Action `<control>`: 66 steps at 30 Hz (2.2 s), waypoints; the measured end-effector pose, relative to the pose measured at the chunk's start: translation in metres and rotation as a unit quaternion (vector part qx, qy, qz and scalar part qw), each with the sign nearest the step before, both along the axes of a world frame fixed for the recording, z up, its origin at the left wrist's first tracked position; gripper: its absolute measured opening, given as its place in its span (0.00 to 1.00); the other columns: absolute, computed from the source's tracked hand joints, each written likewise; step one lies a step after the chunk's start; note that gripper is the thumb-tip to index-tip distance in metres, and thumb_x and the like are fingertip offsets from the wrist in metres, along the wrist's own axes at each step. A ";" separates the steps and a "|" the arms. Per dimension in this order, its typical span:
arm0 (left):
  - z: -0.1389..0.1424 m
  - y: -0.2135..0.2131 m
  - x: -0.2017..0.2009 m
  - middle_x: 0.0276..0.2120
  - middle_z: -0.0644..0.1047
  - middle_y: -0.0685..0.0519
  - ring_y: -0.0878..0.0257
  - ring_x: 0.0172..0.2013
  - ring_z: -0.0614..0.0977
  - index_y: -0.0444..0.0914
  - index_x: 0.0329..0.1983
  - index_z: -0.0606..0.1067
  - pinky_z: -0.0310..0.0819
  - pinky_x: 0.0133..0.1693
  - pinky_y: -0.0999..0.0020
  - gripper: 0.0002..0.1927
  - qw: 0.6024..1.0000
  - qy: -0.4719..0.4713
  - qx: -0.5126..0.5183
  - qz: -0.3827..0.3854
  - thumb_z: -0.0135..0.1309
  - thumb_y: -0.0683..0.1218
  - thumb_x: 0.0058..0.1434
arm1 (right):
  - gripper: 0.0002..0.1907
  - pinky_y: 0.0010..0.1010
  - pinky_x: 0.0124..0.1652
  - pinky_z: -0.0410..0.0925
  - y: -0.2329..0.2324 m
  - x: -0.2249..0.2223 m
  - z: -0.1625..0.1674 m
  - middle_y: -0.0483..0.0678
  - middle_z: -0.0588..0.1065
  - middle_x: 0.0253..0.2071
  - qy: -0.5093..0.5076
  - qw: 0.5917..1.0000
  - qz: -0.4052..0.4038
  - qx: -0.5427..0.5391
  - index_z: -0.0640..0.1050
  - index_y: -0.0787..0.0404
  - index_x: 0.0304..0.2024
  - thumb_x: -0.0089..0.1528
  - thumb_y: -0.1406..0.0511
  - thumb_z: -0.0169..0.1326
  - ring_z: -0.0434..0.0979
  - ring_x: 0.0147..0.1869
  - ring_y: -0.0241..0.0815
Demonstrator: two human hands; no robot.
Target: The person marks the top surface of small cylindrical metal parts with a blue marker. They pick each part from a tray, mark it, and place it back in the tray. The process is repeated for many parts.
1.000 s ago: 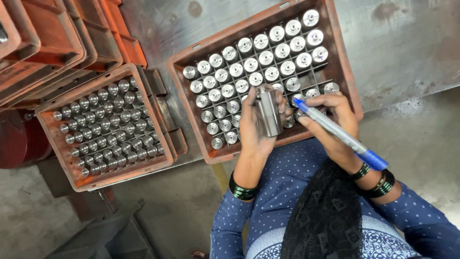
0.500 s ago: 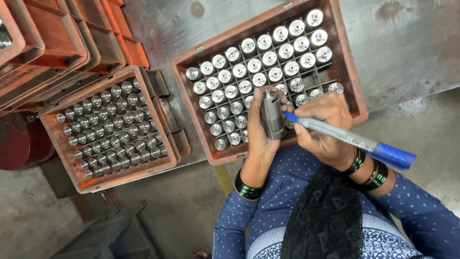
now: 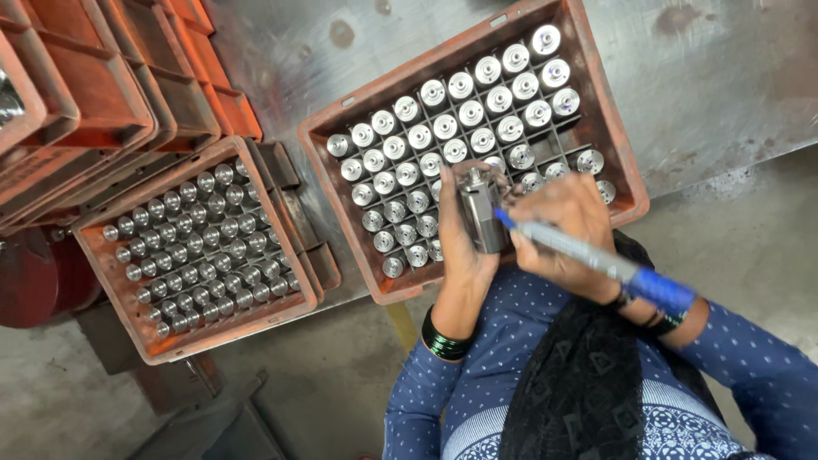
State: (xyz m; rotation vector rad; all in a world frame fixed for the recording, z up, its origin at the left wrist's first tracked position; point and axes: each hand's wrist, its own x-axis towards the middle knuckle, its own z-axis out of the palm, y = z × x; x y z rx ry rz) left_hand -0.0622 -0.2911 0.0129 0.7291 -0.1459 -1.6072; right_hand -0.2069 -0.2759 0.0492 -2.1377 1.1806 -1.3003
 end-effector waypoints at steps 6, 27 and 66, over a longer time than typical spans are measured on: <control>-0.002 0.005 -0.002 0.33 0.78 0.46 0.58 0.35 0.82 0.36 0.46 0.72 0.78 0.40 0.64 0.22 0.996 -0.076 0.041 -0.032 0.44 0.60 0.74 | 0.15 0.40 0.44 0.62 0.003 -0.006 0.001 0.47 0.78 0.37 -0.012 1.000 -0.010 -0.012 0.72 0.59 0.41 0.55 0.69 0.63 0.75 0.39 0.47; -0.017 -0.035 -0.005 0.47 0.77 0.52 0.49 0.55 0.72 0.43 0.59 0.71 0.62 0.59 0.48 0.25 0.538 -0.752 -0.332 -0.188 0.61 0.41 0.58 | 0.23 0.37 0.45 0.68 -0.048 -0.098 -0.038 0.50 0.75 0.40 0.148 0.981 -0.063 0.107 0.69 0.62 0.43 0.60 0.59 0.69 0.76 0.43 0.47; -0.004 0.031 0.004 0.42 0.74 0.51 0.63 0.41 0.77 0.30 0.60 0.69 0.75 0.46 0.64 0.22 0.995 -0.066 -0.006 -0.077 0.47 0.54 0.77 | 0.11 0.33 0.52 0.64 -0.007 -0.053 -0.017 0.50 0.73 0.44 -0.016 0.987 -0.044 0.155 0.76 0.61 0.51 0.72 0.61 0.53 0.71 0.49 0.44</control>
